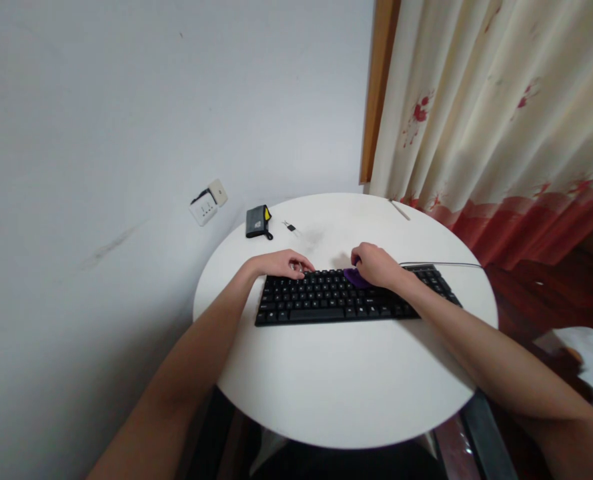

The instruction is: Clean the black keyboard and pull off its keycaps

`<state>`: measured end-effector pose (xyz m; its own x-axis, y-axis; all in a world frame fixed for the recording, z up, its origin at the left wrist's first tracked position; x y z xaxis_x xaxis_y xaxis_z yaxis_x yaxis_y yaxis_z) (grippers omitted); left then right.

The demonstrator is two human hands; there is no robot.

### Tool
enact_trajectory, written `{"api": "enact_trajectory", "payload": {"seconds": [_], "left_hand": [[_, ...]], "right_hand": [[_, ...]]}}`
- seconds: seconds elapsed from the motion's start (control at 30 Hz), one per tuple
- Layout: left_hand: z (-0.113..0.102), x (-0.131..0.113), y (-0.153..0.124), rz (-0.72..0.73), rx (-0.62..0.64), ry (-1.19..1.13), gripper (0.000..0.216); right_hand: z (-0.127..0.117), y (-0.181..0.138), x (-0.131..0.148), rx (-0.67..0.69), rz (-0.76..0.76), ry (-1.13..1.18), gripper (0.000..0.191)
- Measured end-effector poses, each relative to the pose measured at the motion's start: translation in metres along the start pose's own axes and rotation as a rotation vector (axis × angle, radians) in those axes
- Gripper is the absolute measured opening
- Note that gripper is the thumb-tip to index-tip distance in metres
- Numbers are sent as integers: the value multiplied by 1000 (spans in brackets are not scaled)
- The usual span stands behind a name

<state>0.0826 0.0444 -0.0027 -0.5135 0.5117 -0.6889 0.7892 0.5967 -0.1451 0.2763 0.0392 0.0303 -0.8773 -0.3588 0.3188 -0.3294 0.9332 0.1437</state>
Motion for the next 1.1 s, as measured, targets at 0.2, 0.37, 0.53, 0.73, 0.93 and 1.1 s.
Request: {"api": "enact_trajectory", "payload": {"seconds": [0.2,0.37,0.53,0.73,0.93,1.1], "left_hand": [[0,-2,0,-1,-3,3,44],[-1,-1,1,10,-2,6,44],[-1,-1,0,24,-3,-1,42],[0,-1,1,15,3,-6,45],[0,-3,0,19,9,5,43],[0,-4,0,15,5,17,42]], "right_hand": [[8,-32,68,120,-353,169,26],[12,-79,121,384,-719,369,26],[10,-93,131,524,-812,498,27],[-16,-38,76,122,-484,421,29],[-8,-5,6,3,-33,52,25],[5,-27,51,102,-267,130,25]]}}
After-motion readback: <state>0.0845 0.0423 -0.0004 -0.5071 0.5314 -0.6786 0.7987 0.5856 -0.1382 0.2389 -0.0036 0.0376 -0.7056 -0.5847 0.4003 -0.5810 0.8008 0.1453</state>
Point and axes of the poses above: each hand's wrist, its own y-axis towards the middle knuckle, its own z-axis out of the palm, x = y × z, the point moved 9 cm from there along y, towards the middle knuckle, and after that the axes turned 7 degrees about z, right-handed, at the moved point
